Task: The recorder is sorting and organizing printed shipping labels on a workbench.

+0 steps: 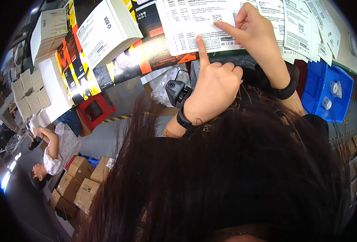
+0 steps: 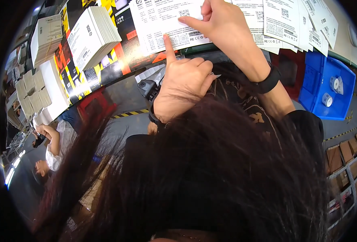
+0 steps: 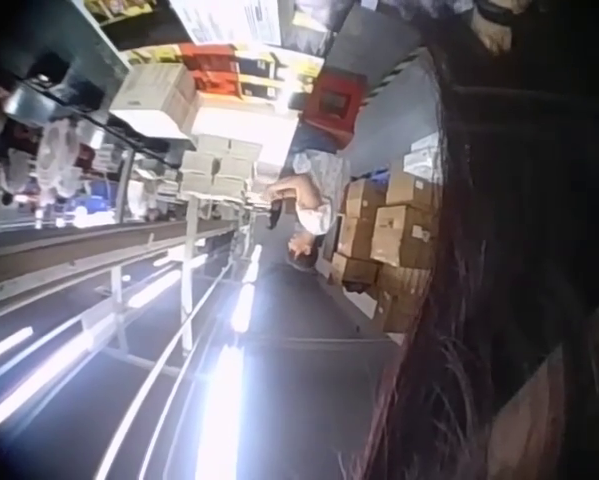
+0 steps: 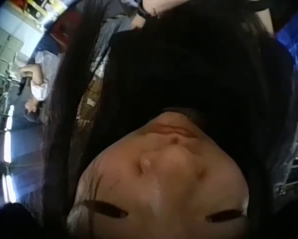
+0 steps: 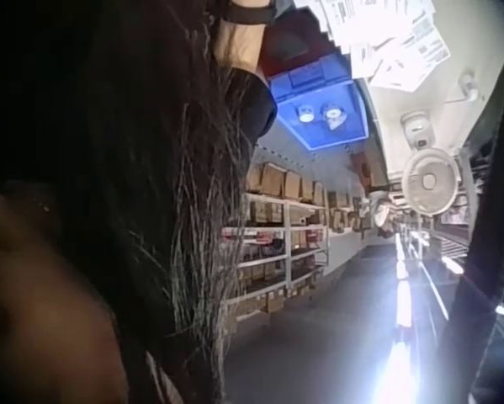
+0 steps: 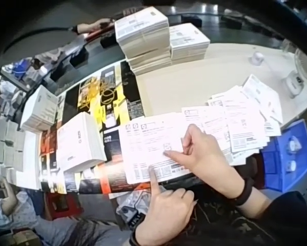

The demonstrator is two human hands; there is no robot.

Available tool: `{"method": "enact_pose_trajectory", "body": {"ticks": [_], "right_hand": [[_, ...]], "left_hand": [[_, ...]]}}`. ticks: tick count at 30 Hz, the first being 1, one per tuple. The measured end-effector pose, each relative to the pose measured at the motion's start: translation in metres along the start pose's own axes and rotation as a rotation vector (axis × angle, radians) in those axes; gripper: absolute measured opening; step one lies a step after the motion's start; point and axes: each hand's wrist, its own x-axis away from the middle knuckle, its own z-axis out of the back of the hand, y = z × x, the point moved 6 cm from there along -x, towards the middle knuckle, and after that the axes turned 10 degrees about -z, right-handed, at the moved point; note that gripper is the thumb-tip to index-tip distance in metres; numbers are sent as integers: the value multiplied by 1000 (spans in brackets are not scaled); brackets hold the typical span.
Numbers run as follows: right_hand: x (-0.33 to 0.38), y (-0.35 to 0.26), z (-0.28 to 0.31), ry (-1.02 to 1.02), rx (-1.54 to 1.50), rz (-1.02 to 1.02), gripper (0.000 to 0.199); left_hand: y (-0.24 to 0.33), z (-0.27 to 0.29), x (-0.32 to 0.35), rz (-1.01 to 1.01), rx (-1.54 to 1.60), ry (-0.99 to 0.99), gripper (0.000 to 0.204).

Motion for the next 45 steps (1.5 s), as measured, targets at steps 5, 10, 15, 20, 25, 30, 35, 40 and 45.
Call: {"method": "enact_pose_trajectory", "body": {"ticks": [5, 10, 15, 20, 25, 30, 35, 40, 45], "right_hand": [[6, -4, 3, 46, 18, 71, 35], [-6, -8, -10, 15, 404, -10, 25], [-16, 21, -15, 408, 335, 212, 30], [-12, 23, -5, 221, 285, 209, 26], [1, 5, 13, -169, 10, 159, 24], [-1, 35, 11, -353, -377, 88, 14], [10, 31, 8, -406, -392, 157, 9], [20, 15, 10, -498, -615, 219, 15], [30, 6, 10, -506, -410, 358, 16]], "left_hand": [[-4, -6, 2, 13, -26, -15, 11], [-1, -4, 1, -39, 5, 97, 11], [4, -6, -3, 14, -130, -74, 14], [4, 0, 0, -57, -25, 99, 12], [-2, 8, 0, -45, 16, 114, 13], [-10, 35, -1, -64, 239, 476, 15], [-25, 56, 9, 55, 404, 764, 11], [-31, 57, 10, 84, 424, 842, 9], [-33, 59, 10, 163, 452, 873, 9]]}}
